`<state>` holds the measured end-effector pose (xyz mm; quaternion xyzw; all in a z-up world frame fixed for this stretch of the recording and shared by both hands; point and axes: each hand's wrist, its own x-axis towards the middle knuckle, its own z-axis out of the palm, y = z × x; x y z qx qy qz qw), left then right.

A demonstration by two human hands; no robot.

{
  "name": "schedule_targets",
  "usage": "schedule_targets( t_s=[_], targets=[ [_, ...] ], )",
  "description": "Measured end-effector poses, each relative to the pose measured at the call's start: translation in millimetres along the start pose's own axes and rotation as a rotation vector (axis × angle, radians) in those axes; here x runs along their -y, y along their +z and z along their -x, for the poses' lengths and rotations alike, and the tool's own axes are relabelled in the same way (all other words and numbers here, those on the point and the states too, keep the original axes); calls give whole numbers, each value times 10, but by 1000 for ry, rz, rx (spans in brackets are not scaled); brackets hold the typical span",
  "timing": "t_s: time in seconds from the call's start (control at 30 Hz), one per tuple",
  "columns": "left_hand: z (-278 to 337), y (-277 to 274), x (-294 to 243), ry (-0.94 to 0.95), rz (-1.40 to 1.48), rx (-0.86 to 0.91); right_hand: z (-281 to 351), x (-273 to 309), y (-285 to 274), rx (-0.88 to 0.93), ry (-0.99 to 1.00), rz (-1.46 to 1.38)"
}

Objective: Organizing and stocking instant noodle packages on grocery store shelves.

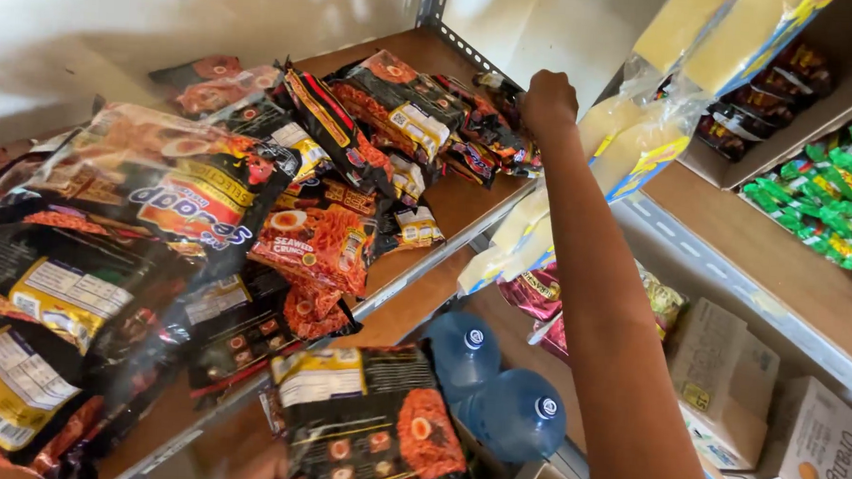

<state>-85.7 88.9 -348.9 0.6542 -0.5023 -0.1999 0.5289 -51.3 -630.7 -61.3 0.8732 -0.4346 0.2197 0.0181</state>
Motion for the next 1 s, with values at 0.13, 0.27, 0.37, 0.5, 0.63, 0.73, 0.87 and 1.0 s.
schedule_targets(
  t_s=[0.13,0.27,0.37,0.5,0.63,0.73,0.87,1.0],
  targets=[
    [-844,-71,-1504,-44,144,0,508,238,-627,-3,-132,-53],
    [-1069,48,-2074,-248,752,-57,1468,441,-1553,-11,-599,-466],
    [-1238,-50,-2232,-237,732,-16,2789,211,-2313,621,-744,-995],
    [-1522,-76,-2423,-120,809,1,3614,381,-2786,521,-1309,-871],
    [-1890,-116,-2677,-109,900,-1,3929,396,-2822,165,-971,-609],
    [-2247,-164,-2895,-107,986,-2,3863,434,-2778,-50,-810,-634],
    [-2693,-300,-2935,43,809,-7,3587,541,-2496,-430,-615,-546],
    [-2814,-314,-3259,144,517,-53,3024,520,-2068,-532,-424,-584]
  ],
)
